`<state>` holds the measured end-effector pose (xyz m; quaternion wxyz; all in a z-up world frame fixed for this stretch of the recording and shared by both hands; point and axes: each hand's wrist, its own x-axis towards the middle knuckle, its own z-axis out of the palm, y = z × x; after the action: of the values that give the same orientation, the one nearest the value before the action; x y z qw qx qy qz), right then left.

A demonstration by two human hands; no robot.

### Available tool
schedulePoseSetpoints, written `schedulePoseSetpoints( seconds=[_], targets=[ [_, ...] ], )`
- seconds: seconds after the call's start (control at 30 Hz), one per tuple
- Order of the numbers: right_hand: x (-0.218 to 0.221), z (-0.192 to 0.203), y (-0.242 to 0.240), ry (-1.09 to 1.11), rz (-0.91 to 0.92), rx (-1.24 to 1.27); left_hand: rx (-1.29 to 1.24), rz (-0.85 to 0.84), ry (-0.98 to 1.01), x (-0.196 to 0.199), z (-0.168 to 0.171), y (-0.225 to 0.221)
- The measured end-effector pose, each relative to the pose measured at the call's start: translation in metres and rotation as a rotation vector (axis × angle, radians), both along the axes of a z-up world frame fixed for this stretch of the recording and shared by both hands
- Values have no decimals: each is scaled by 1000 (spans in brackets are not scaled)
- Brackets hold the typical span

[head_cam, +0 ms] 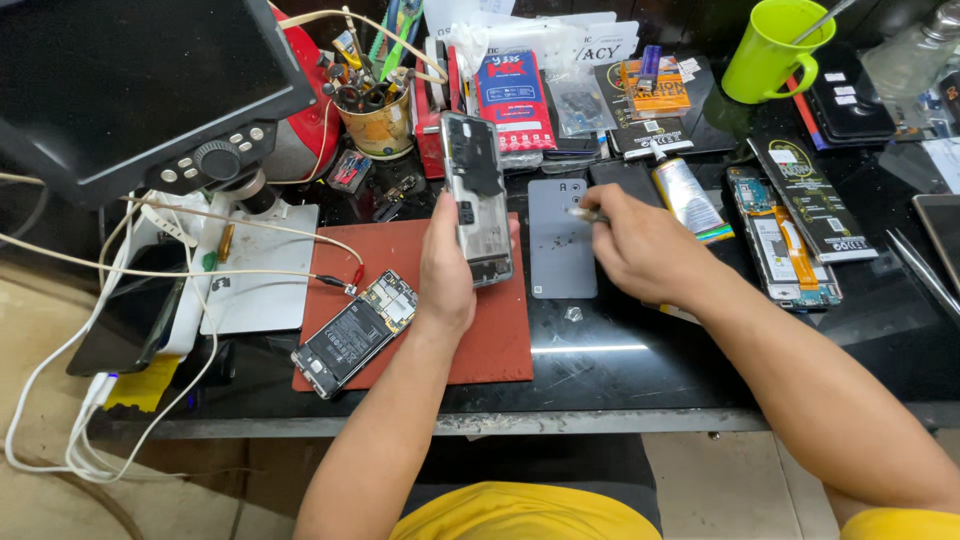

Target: The person uses a small metal tool to scrape adhesive from the edges of a disassembled smartphone frame. They rotate the phone to access different sides and continue scraping along the perimeter. The person then places the phone down on the workbench.

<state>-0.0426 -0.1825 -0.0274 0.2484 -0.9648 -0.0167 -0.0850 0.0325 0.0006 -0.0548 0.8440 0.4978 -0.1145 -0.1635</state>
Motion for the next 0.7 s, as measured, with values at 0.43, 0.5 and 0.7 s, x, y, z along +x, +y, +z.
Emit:
schedulePoseSetpoints(
  seconds=[0.43, 0.5, 0.7],
  targets=[
    [9, -23, 0, -395, 106, -406, -24, 31, -10, 3, -7, -2],
    [3, -9, 7, -296, 113, -454, -27, 31, -11, 4, -10, -3],
    [-2, 11, 17, -18, 129, -454, -29, 44, -9, 6, -14, -4]
  ],
)
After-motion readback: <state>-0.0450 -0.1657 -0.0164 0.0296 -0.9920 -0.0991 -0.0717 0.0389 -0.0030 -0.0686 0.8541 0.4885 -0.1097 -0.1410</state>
